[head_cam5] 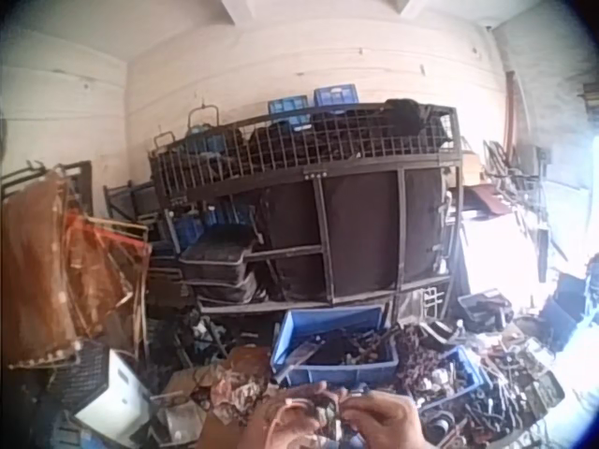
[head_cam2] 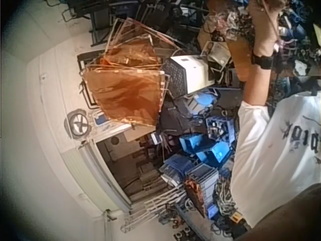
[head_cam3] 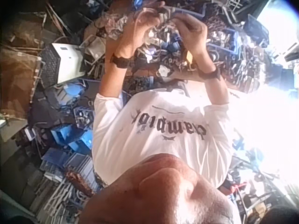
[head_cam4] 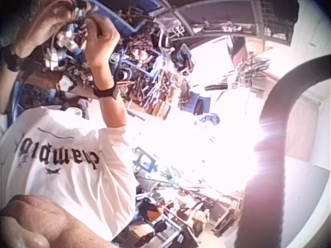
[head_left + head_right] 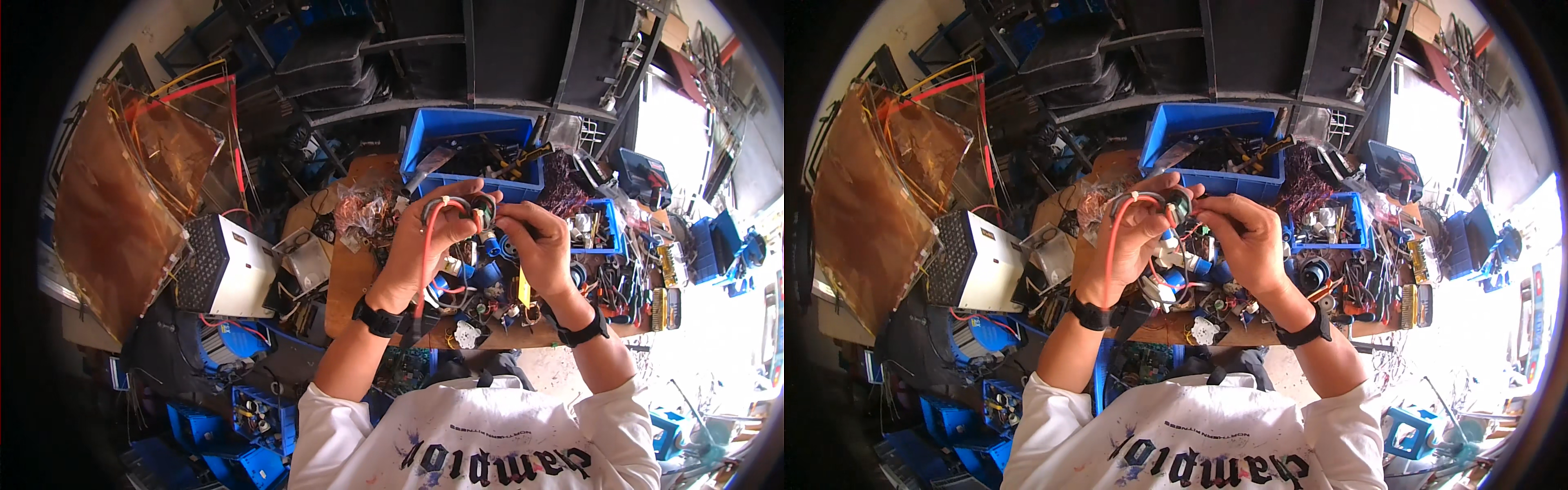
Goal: The person manipulates a small green electronic component with red and black wires, repeatedly twisting and adjusting the wire ends by hand. The hands hold and reposition the component multiple times over a cluttered workbench, but no tools are used and no final assembled state is shown.
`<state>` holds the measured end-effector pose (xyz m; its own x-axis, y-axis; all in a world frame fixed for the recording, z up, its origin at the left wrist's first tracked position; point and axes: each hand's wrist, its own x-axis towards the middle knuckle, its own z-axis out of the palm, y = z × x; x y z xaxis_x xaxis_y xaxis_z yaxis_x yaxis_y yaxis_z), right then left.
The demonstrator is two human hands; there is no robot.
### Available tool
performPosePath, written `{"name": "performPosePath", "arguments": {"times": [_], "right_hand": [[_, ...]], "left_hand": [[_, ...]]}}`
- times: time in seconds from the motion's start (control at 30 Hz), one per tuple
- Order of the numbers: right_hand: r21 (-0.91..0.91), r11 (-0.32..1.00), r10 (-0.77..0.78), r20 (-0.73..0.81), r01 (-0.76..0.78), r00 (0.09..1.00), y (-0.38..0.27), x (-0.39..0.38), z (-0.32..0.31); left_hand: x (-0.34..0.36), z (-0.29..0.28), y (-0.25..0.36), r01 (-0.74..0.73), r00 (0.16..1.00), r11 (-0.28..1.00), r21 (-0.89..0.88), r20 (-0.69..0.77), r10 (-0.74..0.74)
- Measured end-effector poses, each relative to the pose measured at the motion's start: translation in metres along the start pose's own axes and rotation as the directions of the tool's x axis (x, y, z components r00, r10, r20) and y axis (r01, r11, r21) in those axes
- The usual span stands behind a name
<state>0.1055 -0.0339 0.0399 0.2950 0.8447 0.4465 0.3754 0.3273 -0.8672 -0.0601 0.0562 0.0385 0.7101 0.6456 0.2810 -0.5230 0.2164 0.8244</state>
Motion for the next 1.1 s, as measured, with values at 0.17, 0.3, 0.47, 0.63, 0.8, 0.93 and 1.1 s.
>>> {"name": "performPosePath", "arguments": {"times": [0.17,0.3,0.47,0.63,0.8,0.93,1.1], "right_hand": [[0.048,0.998,0.029,-0.003,-0.029,1.000,-0.008,-0.002,-0.003],[0.044,0.999,0.000,-0.035,0.002,0.999,-0.012,-0.004,0.001],[-0.128,0.986,-0.115,-0.035,0.110,0.993,-0.016,-0.008,-0.005],[-0.191,0.965,-0.187,-0.029,0.178,0.982,-0.016,-0.010,-0.006],[-0.128,0.985,-0.125,-0.085,0.114,0.988,-0.018,-0.009,0.000],[0.033,0.999,-0.011,-0.054,0.013,0.998,-0.008,-0.011,-0.006],[0.085,0.991,0.112,-0.041,-0.108,0.993,0.000,-0.019,-0.009]], "left_hand": [[-0.001,0.001,-0.007,-0.007,1.000,0.985,-0.172,-0.009,0.005],[-0.004,0.010,-0.019,-0.026,0.998,0.953,-0.300,-0.061,0.008],[-0.006,0.010,-0.030,-0.031,0.999,0.953,-0.300,-0.023,0.025],[-0.005,0.014,-0.032,-0.039,0.999,0.963,-0.266,0.011,0.043],[0.001,0.033,-0.024,-0.067,0.996,0.956,-0.285,-0.081,0.046],[0.003,0.031,-0.015,-0.088,0.996,0.990,-0.108,-0.018,0.086],[0.004,0.035,-0.018,-0.078,0.995,0.997,-0.017,-0.071,0.077]]}}
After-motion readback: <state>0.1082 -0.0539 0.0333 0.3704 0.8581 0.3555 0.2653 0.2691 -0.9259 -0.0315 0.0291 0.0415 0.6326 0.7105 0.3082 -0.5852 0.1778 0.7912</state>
